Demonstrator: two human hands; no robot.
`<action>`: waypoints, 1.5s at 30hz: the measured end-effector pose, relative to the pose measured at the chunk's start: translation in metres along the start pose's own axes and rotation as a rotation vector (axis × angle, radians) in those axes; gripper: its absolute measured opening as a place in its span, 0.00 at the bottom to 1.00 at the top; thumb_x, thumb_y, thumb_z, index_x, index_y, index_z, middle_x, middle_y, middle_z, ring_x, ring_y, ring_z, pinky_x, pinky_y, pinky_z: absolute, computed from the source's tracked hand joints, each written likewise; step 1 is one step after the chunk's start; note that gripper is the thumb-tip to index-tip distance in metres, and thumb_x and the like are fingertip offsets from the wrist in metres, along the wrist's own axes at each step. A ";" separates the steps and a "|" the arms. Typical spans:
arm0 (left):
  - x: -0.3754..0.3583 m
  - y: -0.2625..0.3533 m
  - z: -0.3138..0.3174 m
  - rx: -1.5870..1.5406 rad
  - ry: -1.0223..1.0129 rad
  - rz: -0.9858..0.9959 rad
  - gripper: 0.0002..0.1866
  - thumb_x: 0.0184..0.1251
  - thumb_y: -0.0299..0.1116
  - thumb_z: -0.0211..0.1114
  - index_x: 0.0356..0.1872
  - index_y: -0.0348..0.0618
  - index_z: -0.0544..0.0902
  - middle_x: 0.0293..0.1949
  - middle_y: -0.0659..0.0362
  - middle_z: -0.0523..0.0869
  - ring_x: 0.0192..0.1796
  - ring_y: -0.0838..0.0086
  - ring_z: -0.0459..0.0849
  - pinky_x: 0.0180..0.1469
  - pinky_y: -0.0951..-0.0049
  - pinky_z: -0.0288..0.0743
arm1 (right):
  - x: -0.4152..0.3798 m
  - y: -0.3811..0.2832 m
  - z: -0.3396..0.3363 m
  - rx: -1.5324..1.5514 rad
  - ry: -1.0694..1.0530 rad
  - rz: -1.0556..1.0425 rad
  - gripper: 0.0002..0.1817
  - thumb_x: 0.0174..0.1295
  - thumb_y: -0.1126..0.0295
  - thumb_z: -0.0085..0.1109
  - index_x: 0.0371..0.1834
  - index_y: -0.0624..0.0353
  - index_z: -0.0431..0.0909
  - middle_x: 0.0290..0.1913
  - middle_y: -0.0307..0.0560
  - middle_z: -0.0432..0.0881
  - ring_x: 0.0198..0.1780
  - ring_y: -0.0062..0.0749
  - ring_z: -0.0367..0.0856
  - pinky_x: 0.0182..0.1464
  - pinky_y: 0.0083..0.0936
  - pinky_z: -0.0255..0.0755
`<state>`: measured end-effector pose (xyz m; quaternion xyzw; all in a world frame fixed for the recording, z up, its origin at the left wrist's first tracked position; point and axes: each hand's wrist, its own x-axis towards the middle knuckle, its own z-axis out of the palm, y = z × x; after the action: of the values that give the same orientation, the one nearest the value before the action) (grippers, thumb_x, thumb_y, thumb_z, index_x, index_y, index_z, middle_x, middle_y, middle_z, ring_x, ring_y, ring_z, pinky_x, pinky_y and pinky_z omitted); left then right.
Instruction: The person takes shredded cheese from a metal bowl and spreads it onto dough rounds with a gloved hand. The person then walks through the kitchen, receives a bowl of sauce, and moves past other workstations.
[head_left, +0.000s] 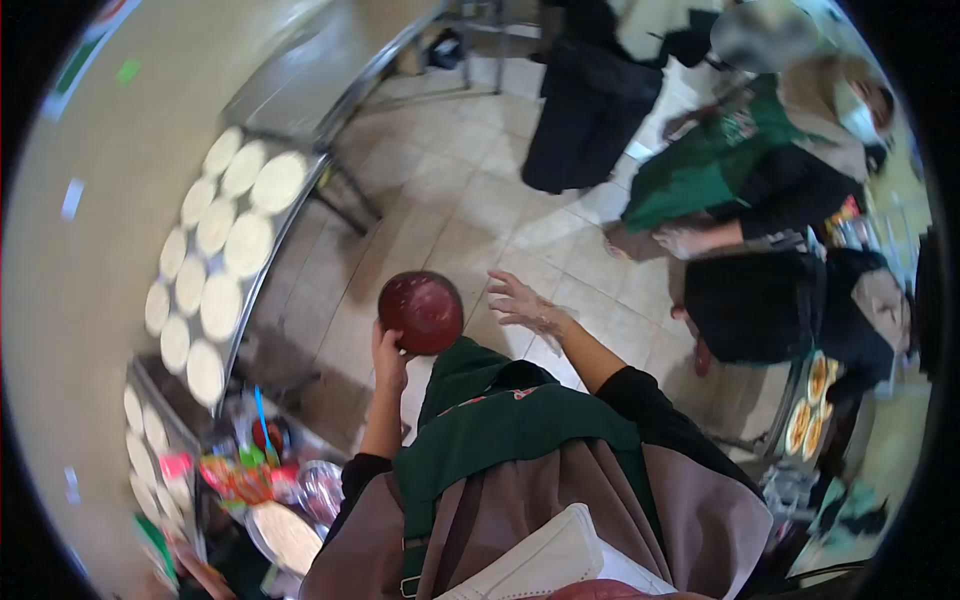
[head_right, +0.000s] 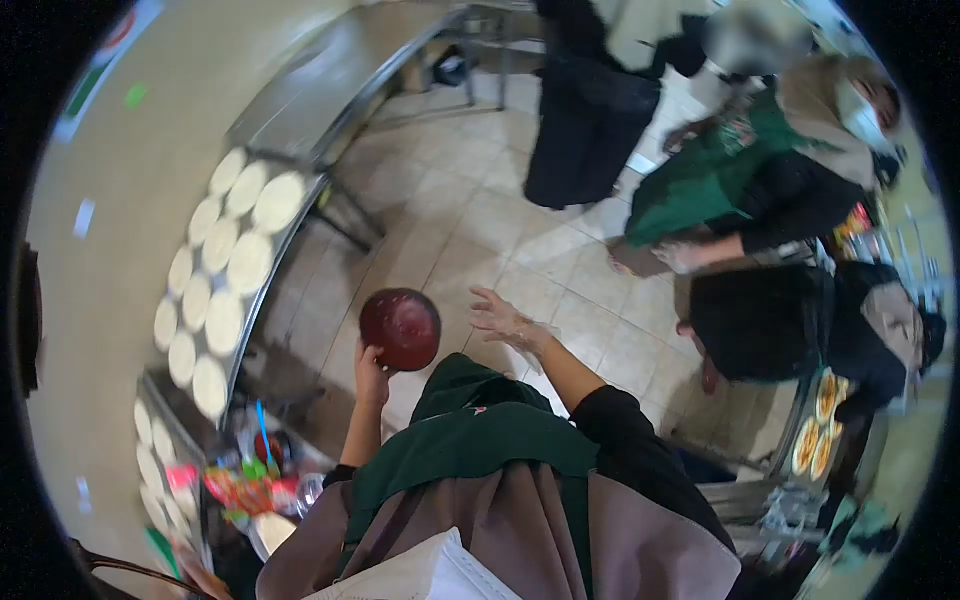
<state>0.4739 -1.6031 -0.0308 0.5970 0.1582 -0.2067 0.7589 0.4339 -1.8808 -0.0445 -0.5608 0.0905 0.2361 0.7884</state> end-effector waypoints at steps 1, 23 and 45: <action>0.024 0.011 0.035 0.066 -0.085 -0.028 0.23 0.50 0.29 0.47 0.52 0.51 0.64 0.46 0.60 0.72 0.44 0.69 0.74 0.39 0.59 0.75 | -0.001 -0.013 -0.012 0.017 0.053 -0.025 0.43 0.48 0.55 0.63 0.65 0.46 0.46 0.62 0.54 0.54 0.59 0.43 0.61 0.55 0.47 0.60; 0.254 0.097 0.607 0.400 -1.315 -0.408 0.16 0.53 0.37 0.54 0.43 0.47 0.65 0.43 0.51 0.72 0.45 0.63 0.77 0.39 0.59 0.79 | -0.061 -0.223 -0.329 0.584 1.023 -0.712 0.30 0.57 0.52 0.50 0.57 0.60 0.59 0.53 0.53 0.68 0.51 0.39 0.71 0.49 0.36 0.70; 0.334 -0.057 0.131 1.117 -0.162 -0.460 0.57 0.39 0.72 0.54 0.60 0.29 0.56 0.61 0.44 0.61 0.64 0.63 0.60 0.60 0.68 0.58 | 0.059 -0.107 -0.360 0.431 0.477 0.285 0.35 0.56 0.45 0.47 0.59 0.60 0.56 0.57 0.59 0.62 0.53 0.50 0.67 0.50 0.45 0.67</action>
<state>0.7325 -1.7837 -0.2104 0.8378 0.0924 -0.4617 0.2763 0.5803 -2.2260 -0.1061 -0.4023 0.3976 0.1816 0.8044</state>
